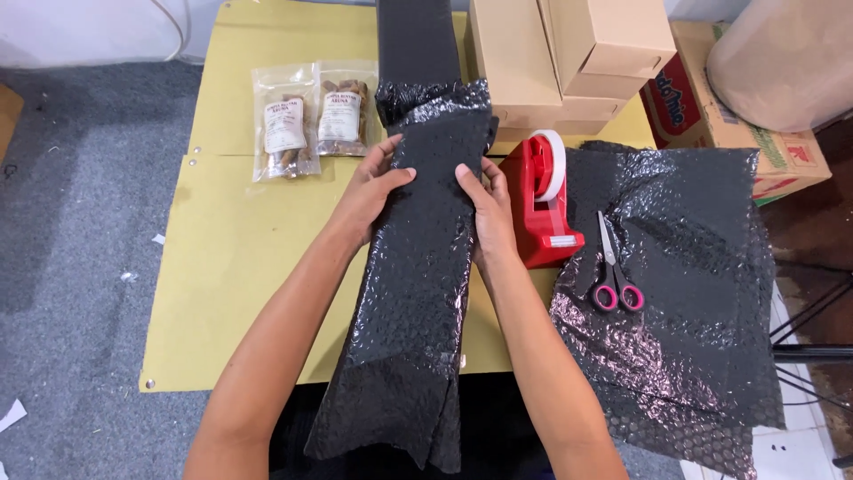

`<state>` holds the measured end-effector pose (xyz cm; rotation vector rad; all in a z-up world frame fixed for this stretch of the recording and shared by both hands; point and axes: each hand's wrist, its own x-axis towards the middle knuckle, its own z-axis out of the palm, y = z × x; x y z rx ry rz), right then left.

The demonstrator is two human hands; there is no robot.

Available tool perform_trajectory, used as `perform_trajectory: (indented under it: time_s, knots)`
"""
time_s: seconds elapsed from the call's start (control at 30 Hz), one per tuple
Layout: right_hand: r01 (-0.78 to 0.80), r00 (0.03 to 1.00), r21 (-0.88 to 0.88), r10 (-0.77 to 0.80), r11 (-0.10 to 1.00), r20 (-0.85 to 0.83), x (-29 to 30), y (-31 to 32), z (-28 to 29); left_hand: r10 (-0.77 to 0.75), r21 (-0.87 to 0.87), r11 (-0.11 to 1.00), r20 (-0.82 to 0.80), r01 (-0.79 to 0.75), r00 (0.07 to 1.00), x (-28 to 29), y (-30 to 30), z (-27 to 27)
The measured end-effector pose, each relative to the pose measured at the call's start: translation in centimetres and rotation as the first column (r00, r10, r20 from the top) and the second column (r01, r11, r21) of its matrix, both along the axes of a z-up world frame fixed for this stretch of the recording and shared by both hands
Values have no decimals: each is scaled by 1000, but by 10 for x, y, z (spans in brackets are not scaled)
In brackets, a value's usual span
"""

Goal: Wrapping a long rectangular box with black bubble wrap and securing the ends with adhesive tape.

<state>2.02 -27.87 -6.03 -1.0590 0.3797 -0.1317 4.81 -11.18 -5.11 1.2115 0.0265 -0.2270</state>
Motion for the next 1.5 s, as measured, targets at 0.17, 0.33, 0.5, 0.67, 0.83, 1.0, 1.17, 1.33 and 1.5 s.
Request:
perform_trajectory:
  time_s: [0.17, 0.33, 0.5, 0.67, 0.83, 1.0, 1.17, 1.33, 1.5]
  knots:
    - [-14, 999, -16, 13, 1000, -36, 6, -2, -6, 12, 77, 997, -29, -9, 1000, 8, 9, -18]
    - [-1, 998, -25, -1, 1000, -57, 5, 1, -2, -69, 323, 941, -101, 98, 993, -30, 19, 18]
    - [58, 998, -7, -58, 998, -16, 3, 3, -13, -263, 336, 899, -102, 282, 959, -24, 21, 18]
    - [79, 997, 10, -78, 997, -27, -8, 7, -23, -468, 513, 713, -160, 478, 869, -10, 25, 66]
    - [58, 996, -33, -60, 998, -73, -31, 17, -20, -624, 714, 366, -287, 597, 726, 24, 31, 82]
    - [-64, 990, 44, 69, 997, -119, -75, 25, -28, -627, 841, -59, -450, 537, 636, 26, 23, 113]
    - [-229, 967, 44, 233, 972, -104, -109, 20, -44, -648, 929, -283, -370, 240, 666, -3, 9, 103]
    - [-476, 880, -174, 470, 862, -76, -123, -27, -33, -697, 970, -150, 31, -189, 716, -55, 20, 70]
    - [-232, 947, -404, 300, 885, 113, -111, -75, -2, -687, 929, -206, 85, -306, 722, -79, 32, 41]
